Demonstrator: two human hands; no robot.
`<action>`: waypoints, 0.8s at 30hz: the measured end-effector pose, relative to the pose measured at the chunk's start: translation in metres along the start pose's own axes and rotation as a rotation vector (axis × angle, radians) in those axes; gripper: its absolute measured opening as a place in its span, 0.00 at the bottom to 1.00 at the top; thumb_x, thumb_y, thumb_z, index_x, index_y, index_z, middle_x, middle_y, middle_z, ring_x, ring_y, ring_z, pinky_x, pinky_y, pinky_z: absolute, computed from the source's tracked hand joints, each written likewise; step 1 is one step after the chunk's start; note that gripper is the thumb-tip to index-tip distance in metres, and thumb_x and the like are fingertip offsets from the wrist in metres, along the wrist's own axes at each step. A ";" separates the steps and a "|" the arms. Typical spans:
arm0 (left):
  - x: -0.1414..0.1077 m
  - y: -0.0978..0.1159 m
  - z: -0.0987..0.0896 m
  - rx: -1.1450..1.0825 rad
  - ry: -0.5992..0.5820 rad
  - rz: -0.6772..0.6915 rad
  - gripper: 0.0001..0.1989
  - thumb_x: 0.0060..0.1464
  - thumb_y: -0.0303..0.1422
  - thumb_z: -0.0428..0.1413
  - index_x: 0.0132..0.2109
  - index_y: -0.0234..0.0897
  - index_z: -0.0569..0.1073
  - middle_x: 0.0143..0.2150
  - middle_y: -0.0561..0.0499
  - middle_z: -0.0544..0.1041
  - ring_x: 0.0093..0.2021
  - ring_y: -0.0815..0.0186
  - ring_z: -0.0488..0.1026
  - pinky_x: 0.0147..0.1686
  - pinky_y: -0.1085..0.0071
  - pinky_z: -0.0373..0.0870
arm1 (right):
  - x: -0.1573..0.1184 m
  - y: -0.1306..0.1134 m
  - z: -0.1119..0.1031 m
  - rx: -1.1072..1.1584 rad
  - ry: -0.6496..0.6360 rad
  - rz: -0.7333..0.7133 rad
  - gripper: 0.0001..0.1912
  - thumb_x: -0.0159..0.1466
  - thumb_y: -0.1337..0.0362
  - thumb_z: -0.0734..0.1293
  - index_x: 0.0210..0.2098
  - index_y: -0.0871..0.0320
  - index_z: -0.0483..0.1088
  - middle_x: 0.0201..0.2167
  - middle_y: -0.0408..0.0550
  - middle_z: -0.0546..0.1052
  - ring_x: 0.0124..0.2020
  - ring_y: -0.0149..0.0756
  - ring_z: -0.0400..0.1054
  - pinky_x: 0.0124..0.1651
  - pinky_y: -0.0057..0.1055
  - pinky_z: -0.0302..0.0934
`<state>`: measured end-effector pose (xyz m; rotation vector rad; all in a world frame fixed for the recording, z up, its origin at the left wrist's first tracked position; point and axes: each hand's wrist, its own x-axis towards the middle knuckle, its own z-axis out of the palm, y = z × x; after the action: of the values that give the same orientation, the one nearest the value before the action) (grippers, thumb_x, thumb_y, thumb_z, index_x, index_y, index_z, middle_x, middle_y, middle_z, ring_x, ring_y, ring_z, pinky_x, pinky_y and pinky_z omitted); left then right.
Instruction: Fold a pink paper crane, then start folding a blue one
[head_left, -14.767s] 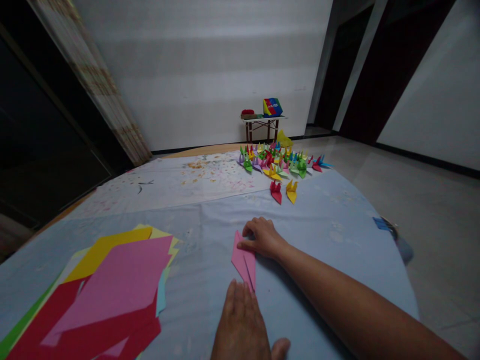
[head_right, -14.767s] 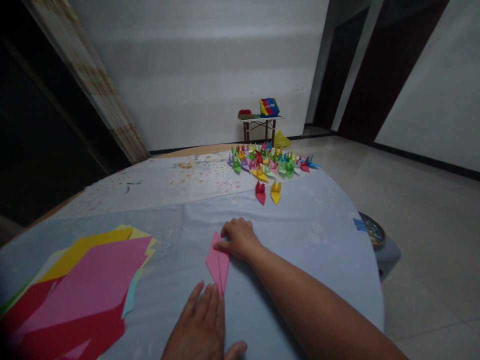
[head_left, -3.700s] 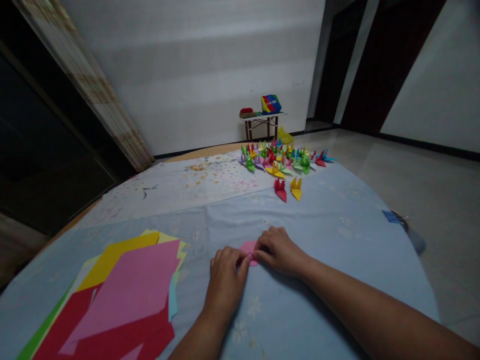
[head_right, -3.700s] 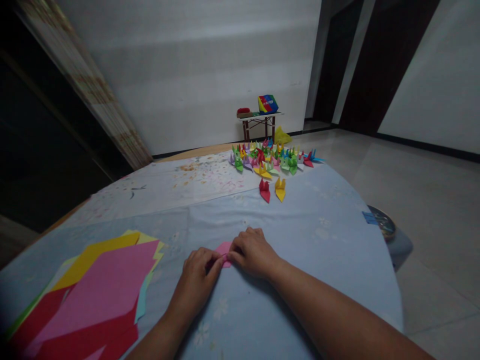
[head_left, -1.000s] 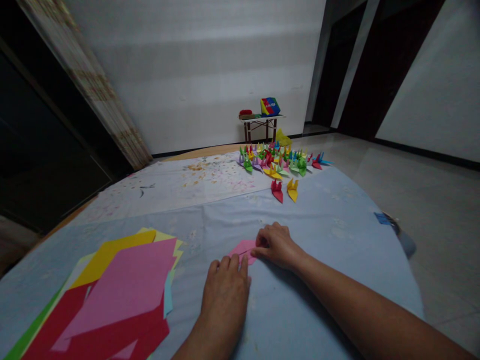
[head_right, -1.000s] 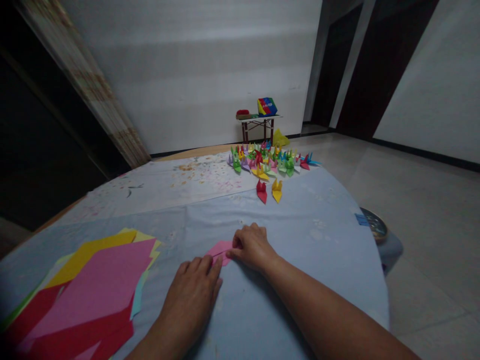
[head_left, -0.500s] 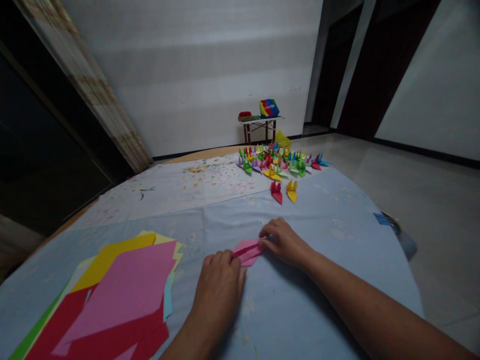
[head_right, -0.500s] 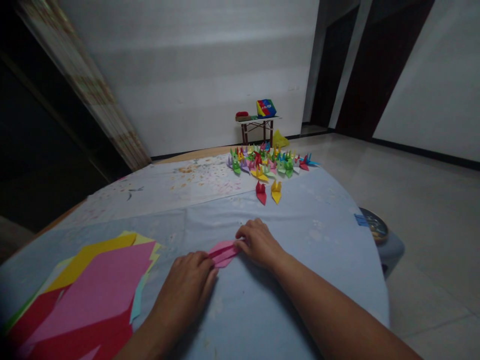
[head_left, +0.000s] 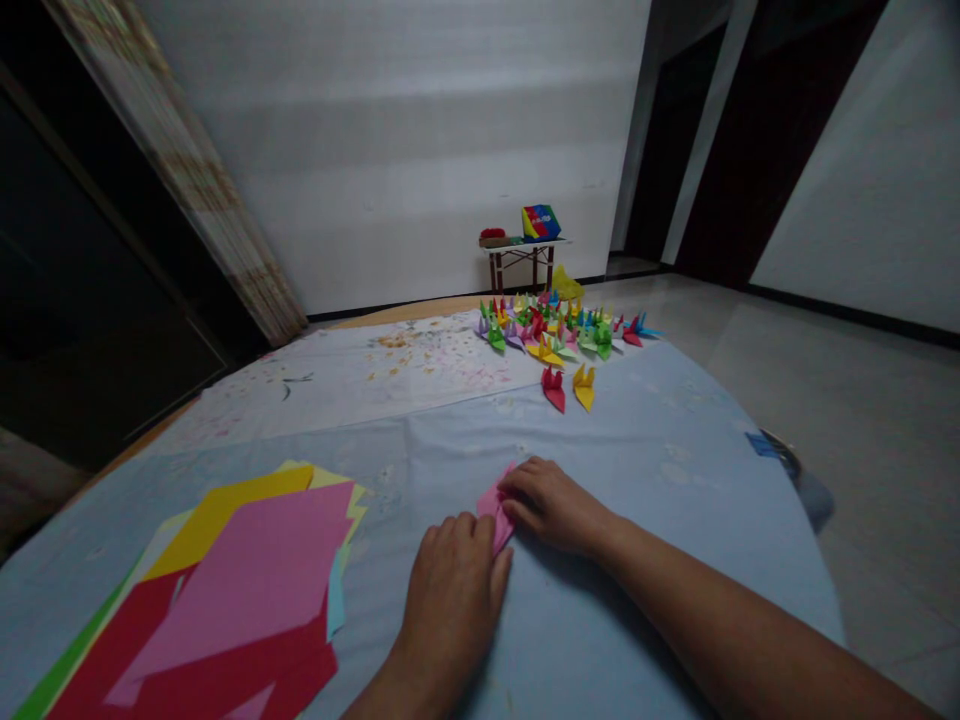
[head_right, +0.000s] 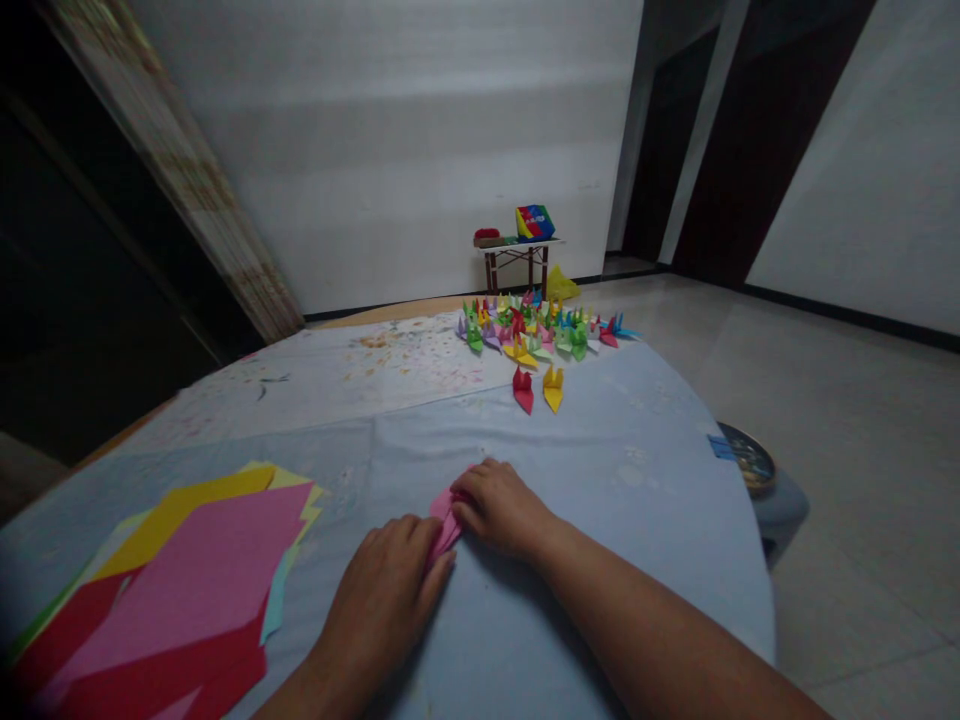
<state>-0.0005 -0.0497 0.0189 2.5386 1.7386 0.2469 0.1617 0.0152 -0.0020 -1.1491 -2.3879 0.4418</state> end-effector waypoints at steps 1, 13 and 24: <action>-0.002 0.004 0.000 -0.038 -0.015 0.011 0.10 0.57 0.34 0.45 0.41 0.38 0.70 0.37 0.47 0.72 0.38 0.59 0.68 0.40 0.63 0.62 | 0.001 0.000 0.001 0.016 -0.005 -0.039 0.10 0.60 0.66 0.61 0.41 0.58 0.69 0.38 0.49 0.74 0.42 0.36 0.64 0.46 0.33 0.53; 0.012 -0.017 0.004 -0.201 0.225 0.026 0.08 0.56 0.32 0.47 0.37 0.37 0.70 0.36 0.48 0.73 0.40 0.61 0.68 0.42 0.63 0.64 | -0.005 0.003 -0.005 -0.039 0.062 0.084 0.08 0.57 0.62 0.65 0.36 0.58 0.71 0.34 0.50 0.72 0.38 0.36 0.63 0.41 0.31 0.55; 0.013 -0.027 0.010 -0.190 0.199 0.147 0.09 0.54 0.31 0.50 0.42 0.40 0.72 0.41 0.48 0.74 0.44 0.61 0.68 0.48 0.58 0.58 | 0.001 0.003 0.000 -0.049 -0.008 -0.160 0.08 0.62 0.61 0.62 0.38 0.50 0.73 0.35 0.44 0.76 0.38 0.33 0.62 0.40 0.31 0.48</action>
<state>-0.0191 -0.0271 0.0064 2.5772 1.5021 0.6589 0.1636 0.0177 -0.0034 -0.9686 -2.4863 0.3372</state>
